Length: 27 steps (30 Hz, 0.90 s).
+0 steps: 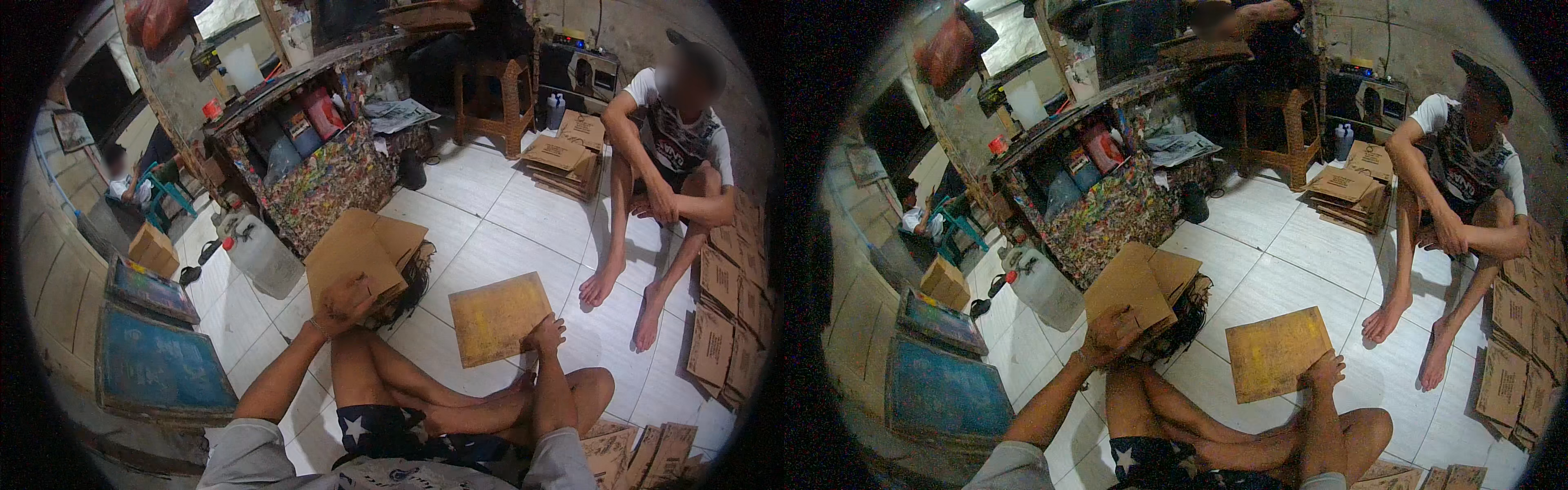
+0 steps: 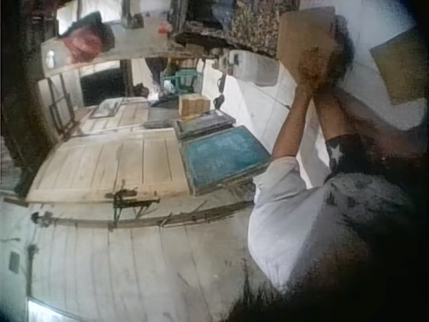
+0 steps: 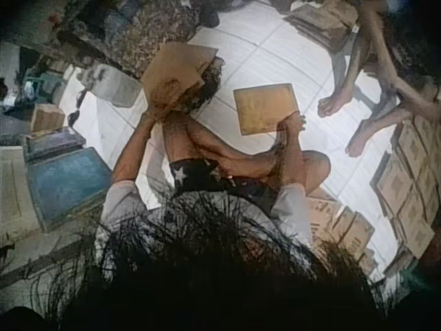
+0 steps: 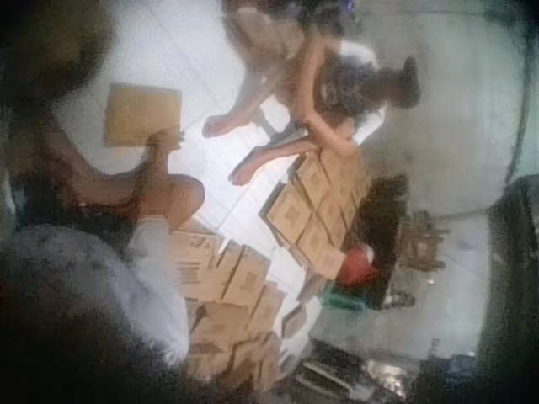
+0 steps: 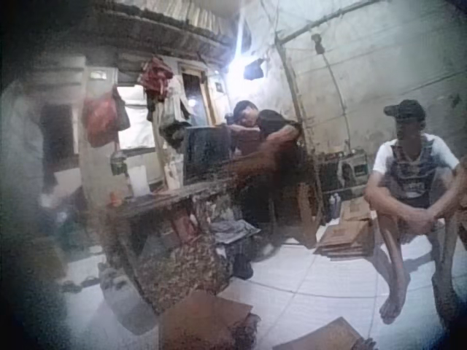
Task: The person sorts and stacks paper bags while sitting on the floor, using a wooden board to flatten each bag before adding it to a pile.
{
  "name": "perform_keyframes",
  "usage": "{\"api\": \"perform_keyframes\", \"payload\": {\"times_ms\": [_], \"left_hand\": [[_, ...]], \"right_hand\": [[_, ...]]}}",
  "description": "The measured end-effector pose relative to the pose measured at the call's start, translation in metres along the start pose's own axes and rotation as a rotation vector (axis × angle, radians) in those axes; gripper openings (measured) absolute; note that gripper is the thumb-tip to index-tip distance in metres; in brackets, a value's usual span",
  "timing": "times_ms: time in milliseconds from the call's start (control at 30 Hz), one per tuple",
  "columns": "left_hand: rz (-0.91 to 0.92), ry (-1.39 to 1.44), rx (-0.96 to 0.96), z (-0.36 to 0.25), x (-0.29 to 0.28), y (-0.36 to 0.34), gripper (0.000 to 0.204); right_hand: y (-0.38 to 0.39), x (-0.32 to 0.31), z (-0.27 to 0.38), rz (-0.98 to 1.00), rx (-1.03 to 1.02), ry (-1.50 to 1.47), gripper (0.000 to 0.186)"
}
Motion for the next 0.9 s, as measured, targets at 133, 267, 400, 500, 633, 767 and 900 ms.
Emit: {"api": "perform_keyframes", "payload": {"times_ms": [133,267,400,500,633,767,900], "left_hand": [[0.172,0.001,-0.329,0.042,0.026,0.03,0.079],[0.303,0.158,-0.418,0.088,0.052,0.061,0.09],[0.118,0.369,-0.548,0.12,0.057,0.076,0.069],[0.031,0.397,-0.57,0.108,0.037,0.056,0.048],[0.11,0.365,-0.474,0.082,0.039,0.034,0.034],[0.088,0.36,-0.47,0.064,0.052,0.032,0.032],[0.142,0.372,-0.307,0.035,0.066,0.028,0.031]], "right_hand": [[0.009,-0.004,-0.002,0.027,0.0,-0.028,0.108],[0.011,0.0,-0.004,-0.004,0.085,-0.025,0.098],[0.006,-0.003,-0.012,0.024,-0.031,-0.259,0.06],[0.008,-0.014,0.001,0.238,-0.195,-0.72,0.032],[0.029,-0.036,0.025,0.308,-0.463,-1.132,0.013],[0.095,-0.117,0.004,0.262,-0.408,-1.1,0.026],[0.141,-0.202,-0.004,0.241,-0.673,-1.448,0.049]]}}
Point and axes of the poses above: each hand's wrist, its own y-axis away from the middle knuckle, its own x-axis out of the palm, z = x × y, the point moved 6 cm from there along -y, towards the middle knuckle, and after that the axes turned 14 degrees about y, right-handed, at the moved point
